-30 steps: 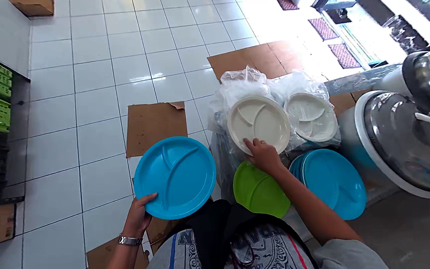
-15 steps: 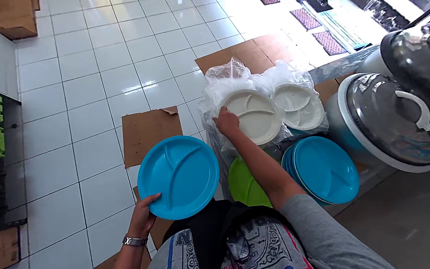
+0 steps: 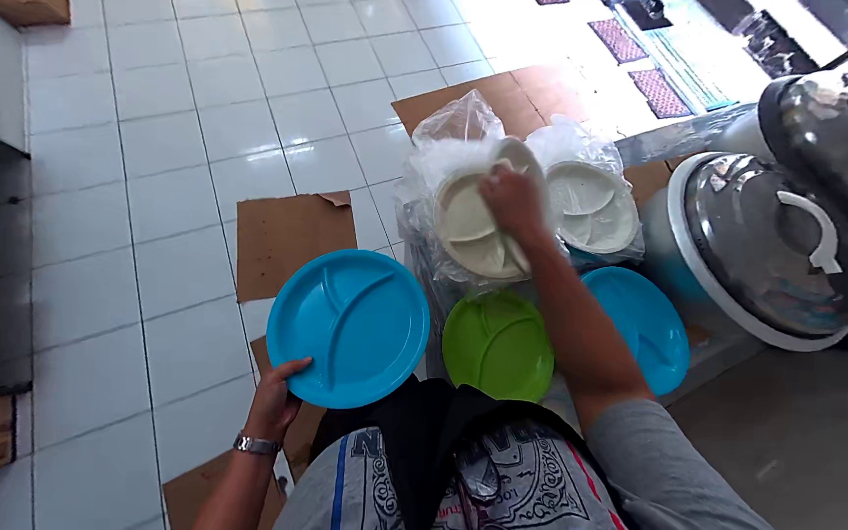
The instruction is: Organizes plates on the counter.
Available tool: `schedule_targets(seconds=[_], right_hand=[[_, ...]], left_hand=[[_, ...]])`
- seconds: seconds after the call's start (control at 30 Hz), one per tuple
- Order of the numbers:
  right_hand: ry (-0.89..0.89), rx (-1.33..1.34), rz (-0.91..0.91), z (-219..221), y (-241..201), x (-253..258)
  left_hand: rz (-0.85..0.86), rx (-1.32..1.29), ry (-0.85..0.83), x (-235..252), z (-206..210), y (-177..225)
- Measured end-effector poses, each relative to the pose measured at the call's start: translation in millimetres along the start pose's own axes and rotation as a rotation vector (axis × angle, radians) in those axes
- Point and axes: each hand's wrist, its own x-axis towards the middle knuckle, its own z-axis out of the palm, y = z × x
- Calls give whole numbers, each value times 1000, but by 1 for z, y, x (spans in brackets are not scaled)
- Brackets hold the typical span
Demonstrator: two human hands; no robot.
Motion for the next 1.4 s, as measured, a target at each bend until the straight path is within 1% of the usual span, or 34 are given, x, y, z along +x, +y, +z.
schedule_targets(seconds=[0.1,0.17,0.2,0.27,0.33,0.5,0.53,0.57,0.6,0.67,0.7,0.73,0.8,0.87,0.93,1.03,1.07,1.1,1.13,1.2,1.27,1.33,1.4], right_hand=[[107,129,-67,-47,51,3],[155,226,-75,-55,70,8],[151,244,-73,-54,69,9],[88,205,-73,-42,56,8],[10,120,-96,-20,39,8],[-153,-242,-29,25,-9,-12],[-173,-296,-63,36,-14,-22],[-168,-337,-149,49,-15,-32],[-130,-376,-282,63,-10,-42],[-23,-414,-592,83,15,-59],[-14,-415,-693,86,28,-64],[-37,-425,-743,85,42,-69],[-97,-463,-759,76,68,-76],[-146,-501,-722,68,88,-81],[-196,-532,-649,65,92,-86],[-266,-495,-476,73,66,-91],[-261,-456,-418,80,54,-90],[-213,-416,-381,89,43,-86],[-163,-380,-335,97,31,-79],[-186,-290,-167,101,1,-60],[-199,-187,-61,102,-17,-34],[-191,-99,-20,104,-22,-9],[-201,-55,-42,100,-22,6]], left_hand=[[0,-37,-2,-1,-6,-5],[-6,-59,-5,0,-8,-8],[-10,-62,-3,0,-8,-9],[-17,-59,-1,0,-9,-11],[-14,-60,-10,-1,-10,-11],[0,-53,-3,-5,-20,-10],[-3,-53,5,-5,-22,-10],[-6,-54,16,-5,-23,-10],[-7,-57,28,-5,-24,-10],[-4,-61,37,-3,-27,-10],[-1,-61,37,-2,-29,-9],[1,-60,39,-1,-31,-9],[1,-62,40,0,-33,-8],[3,-64,46,0,-33,-7],[4,-60,41,0,-30,-6],[9,-47,13,1,-21,-3],[13,-39,2,1,-17,-2],[17,-32,-9,1,-14,-2],[19,-24,-21,0,-10,-1],[25,-5,-37,-3,-3,0],[26,16,-51,-7,3,0],[29,30,-63,-12,7,-2],[35,35,-71,-14,6,-6]])
